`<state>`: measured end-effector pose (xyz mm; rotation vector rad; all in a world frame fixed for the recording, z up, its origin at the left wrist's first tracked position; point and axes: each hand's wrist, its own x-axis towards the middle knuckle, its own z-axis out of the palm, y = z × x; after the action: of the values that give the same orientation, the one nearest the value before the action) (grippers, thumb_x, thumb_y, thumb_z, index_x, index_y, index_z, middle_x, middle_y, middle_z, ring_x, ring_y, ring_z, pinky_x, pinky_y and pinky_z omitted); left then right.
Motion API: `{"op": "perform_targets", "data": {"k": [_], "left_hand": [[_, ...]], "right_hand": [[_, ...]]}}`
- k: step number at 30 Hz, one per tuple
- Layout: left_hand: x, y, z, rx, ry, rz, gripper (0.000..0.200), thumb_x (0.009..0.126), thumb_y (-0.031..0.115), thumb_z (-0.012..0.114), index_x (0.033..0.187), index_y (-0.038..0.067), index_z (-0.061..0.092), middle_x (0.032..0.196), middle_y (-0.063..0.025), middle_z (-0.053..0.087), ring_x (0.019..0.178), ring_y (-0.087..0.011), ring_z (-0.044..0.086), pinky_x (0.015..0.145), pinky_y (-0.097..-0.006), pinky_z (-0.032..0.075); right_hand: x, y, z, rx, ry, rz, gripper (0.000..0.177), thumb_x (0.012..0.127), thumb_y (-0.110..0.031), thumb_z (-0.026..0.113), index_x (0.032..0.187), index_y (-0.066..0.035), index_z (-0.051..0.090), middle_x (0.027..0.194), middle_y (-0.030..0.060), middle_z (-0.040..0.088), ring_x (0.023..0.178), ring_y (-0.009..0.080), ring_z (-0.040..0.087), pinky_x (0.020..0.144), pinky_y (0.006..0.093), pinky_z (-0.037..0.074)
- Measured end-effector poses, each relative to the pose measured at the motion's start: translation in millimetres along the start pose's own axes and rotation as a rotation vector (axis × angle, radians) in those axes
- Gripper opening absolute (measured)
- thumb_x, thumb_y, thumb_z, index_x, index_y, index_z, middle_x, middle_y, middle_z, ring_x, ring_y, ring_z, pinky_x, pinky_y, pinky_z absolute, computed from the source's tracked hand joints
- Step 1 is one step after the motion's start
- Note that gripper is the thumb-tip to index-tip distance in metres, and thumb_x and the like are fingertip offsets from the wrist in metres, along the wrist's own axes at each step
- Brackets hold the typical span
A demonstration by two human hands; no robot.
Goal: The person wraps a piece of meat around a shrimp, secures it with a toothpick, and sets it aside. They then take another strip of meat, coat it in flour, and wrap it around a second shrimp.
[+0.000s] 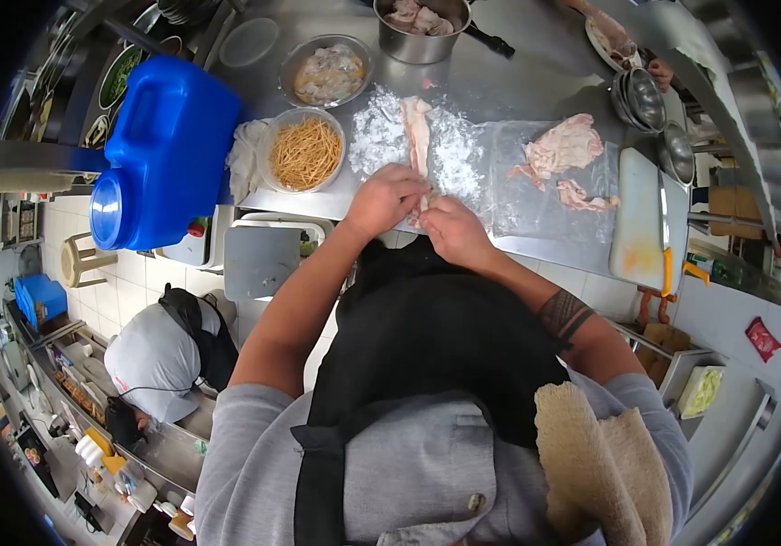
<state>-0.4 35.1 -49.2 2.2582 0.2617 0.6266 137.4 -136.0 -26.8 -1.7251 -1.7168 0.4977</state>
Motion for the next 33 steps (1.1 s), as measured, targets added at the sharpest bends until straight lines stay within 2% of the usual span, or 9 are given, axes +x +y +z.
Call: {"op": "perform_targets", "data": {"k": [4,6,13,15,18,26,28,30,33], "left_hand": [[-0.5,2.4,-4.6,0.014,0.015,0.050,0.027,0.079,0.002,0.075,0.104,0.009,0.083,0.107,-0.0071,0.074,0.105,-0.0293,0.068,0.093,-0.0396,0.057],[0.4,3.0,-9.9,0.028,-0.050,0.060,0.031,0.080,-0.001,0.073,0.108,0.008,0.082,0.111,-0.0088,0.074,0.105,-0.0315,0.068,0.094,-0.0416,0.057],[-0.1,4.6,-19.3,0.113,-0.188,0.128,0.044,0.080,0.002,0.072,0.123,0.008,0.076,0.124,-0.0139,0.070,0.114,-0.0353,0.065,0.100,-0.0437,0.055],[0.6,14.7,-24.6,0.157,-0.242,0.116,0.044,0.078,0.006,0.074,0.122,0.009,0.076,0.124,-0.0119,0.070,0.117,-0.0352,0.064,0.103,-0.0450,0.053],[0.2,14.2,-19.7,0.183,-0.248,0.164,0.043,0.076,0.009,0.077,0.118,0.006,0.077,0.127,-0.0139,0.070,0.120,-0.0368,0.064,0.106,-0.0459,0.052],[-1.7,19.4,-19.8,0.136,-0.240,0.184,0.039,0.073,0.005,0.077,0.112,0.003,0.077,0.125,-0.0143,0.070,0.119,-0.0377,0.064,0.106,-0.0464,0.052],[-1.5,21.2,-21.0,0.116,-0.244,0.173,0.040,0.072,0.008,0.078,0.112,0.003,0.076,0.126,-0.0142,0.070,0.120,-0.0374,0.063,0.106,-0.0460,0.052],[-4.9,15.3,-21.4,0.102,-0.275,0.143,0.044,0.072,0.013,0.081,0.115,0.006,0.076,0.129,-0.0128,0.068,0.123,-0.0364,0.062,0.107,-0.0460,0.052],[-15.1,14.1,-15.2,0.046,-0.198,0.097,0.046,0.074,0.020,0.089,0.118,0.008,0.078,0.130,-0.0172,0.064,0.123,-0.0385,0.058,0.107,-0.0468,0.049]], "right_hand": [[2.2,-23.3,-1.1,-0.081,0.110,-0.072,0.025,0.084,-0.005,0.073,0.109,-0.004,0.068,0.112,0.0136,0.060,0.105,0.0373,0.061,0.089,0.0479,0.051],[-0.2,-24.0,4.5,-0.198,-0.016,0.023,0.038,0.084,-0.010,0.078,0.119,-0.004,0.065,0.127,0.0152,0.059,0.115,0.0384,0.058,0.099,0.0474,0.049],[-2.0,-22.3,17.4,-0.264,-0.021,0.064,0.033,0.082,-0.009,0.073,0.112,0.000,0.061,0.122,0.0196,0.059,0.113,0.0404,0.059,0.096,0.0505,0.049],[-4.6,-9.7,30.5,-0.247,0.041,-0.025,0.030,0.083,-0.008,0.067,0.112,0.000,0.063,0.121,0.0221,0.060,0.111,0.0424,0.060,0.096,0.0521,0.050],[-7.2,-21.6,22.6,-0.188,0.038,0.046,0.017,0.082,-0.005,0.065,0.099,-0.002,0.066,0.108,0.0213,0.061,0.105,0.0419,0.061,0.094,0.0508,0.051],[-2.1,-10.9,24.7,-0.091,-0.008,0.107,0.019,0.080,-0.001,0.067,0.099,-0.002,0.069,0.103,0.0223,0.066,0.103,0.0437,0.065,0.092,0.0515,0.052],[-3.4,-9.5,18.0,0.021,0.001,0.168,0.009,0.091,-0.005,0.065,0.099,-0.004,0.067,0.106,0.0207,0.066,0.103,0.0423,0.064,0.091,0.0514,0.052],[-5.0,-9.6,14.2,0.054,0.128,0.099,0.020,0.083,-0.005,0.069,0.103,-0.008,0.068,0.103,0.0192,0.066,0.102,0.0435,0.064,0.090,0.0518,0.051],[-4.9,-6.9,10.0,0.018,0.191,0.135,0.017,0.090,-0.005,0.067,0.106,-0.009,0.068,0.107,0.0167,0.065,0.103,0.0411,0.062,0.090,0.0502,0.052]]}}
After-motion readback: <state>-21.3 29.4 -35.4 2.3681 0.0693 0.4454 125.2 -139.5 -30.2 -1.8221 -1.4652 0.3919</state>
